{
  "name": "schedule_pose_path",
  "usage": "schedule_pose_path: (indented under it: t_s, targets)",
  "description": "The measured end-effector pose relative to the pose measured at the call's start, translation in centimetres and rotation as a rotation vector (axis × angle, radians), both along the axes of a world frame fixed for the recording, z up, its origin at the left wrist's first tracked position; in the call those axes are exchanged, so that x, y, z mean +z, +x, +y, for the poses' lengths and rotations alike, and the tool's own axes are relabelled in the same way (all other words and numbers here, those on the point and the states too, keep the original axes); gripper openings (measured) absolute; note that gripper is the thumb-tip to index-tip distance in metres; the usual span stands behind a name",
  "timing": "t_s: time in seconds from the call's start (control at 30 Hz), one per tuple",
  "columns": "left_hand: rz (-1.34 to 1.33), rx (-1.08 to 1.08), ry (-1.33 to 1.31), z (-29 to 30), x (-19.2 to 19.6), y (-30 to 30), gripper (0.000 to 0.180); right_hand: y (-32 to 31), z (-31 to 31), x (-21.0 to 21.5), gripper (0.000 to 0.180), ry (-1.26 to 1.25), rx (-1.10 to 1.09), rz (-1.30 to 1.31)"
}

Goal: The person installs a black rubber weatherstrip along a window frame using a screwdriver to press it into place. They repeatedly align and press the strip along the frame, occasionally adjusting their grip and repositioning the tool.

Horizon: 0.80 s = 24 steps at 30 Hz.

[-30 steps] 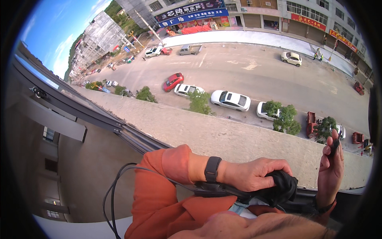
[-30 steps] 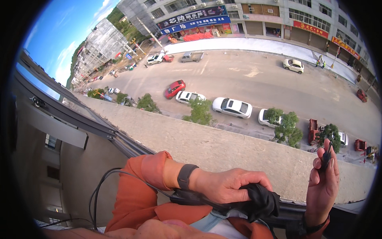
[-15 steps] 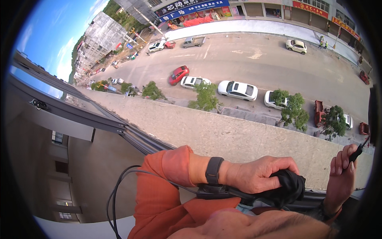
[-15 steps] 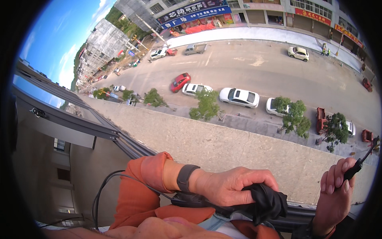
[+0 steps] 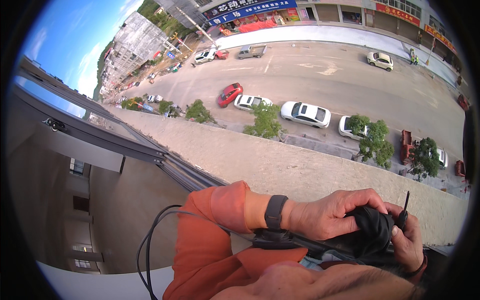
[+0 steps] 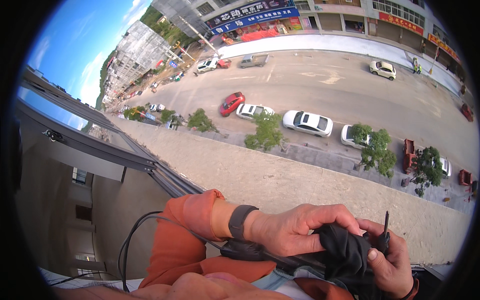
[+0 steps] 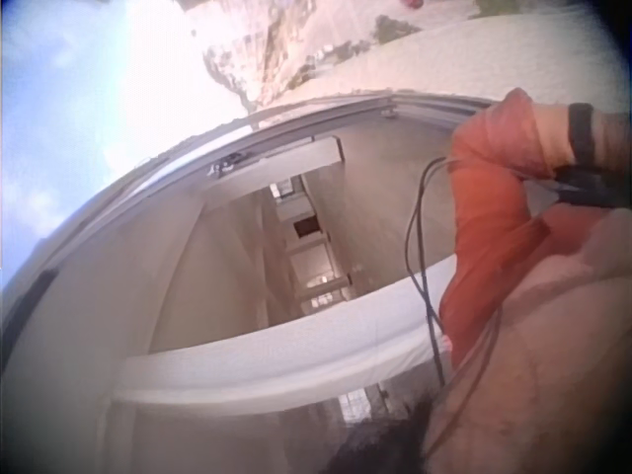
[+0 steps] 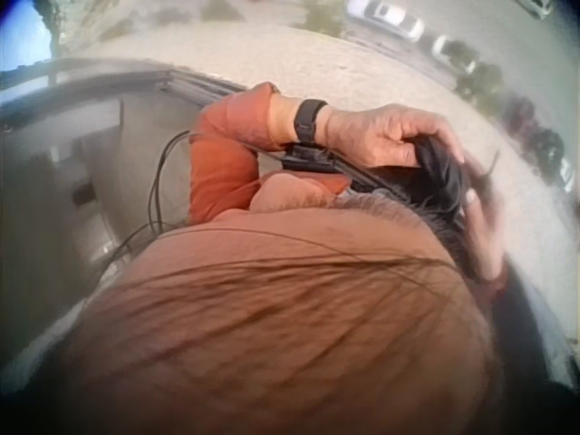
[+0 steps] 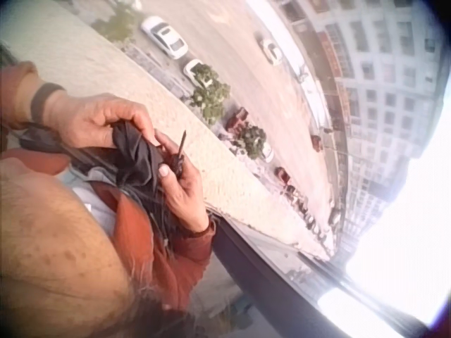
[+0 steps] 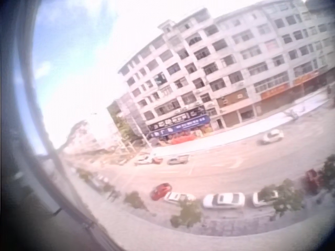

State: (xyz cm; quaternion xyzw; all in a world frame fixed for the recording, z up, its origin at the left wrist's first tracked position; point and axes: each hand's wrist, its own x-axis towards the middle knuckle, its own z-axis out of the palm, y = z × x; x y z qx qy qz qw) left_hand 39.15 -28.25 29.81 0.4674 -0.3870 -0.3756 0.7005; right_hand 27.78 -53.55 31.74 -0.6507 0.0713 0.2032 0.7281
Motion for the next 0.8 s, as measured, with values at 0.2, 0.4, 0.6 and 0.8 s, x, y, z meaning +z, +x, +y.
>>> schedule_pose_path:
  t_s: [0.2,0.4,0.6,0.8]
  targets:
    - [0.13,-0.043,0.012,0.2,-0.4,0.4,0.032,-1.6,-0.7,-1.2,0.053,0.014,-0.186,-0.11]
    - [0.209,-0.117,0.097,0.2,-0.2,0.7,0.041,-1.3,-1.7,-1.0,0.034,0.043,-0.339,-0.163]
    - [0.367,-0.196,0.161,0.1,0.2,-0.1,0.043,-1.1,-2.2,-1.4,0.036,0.139,-0.464,-0.283]
    - [-0.106,-0.161,0.11,-0.1,-1.4,0.6,0.027,-0.5,-1.5,-1.3,0.038,0.066,-0.321,-0.388]
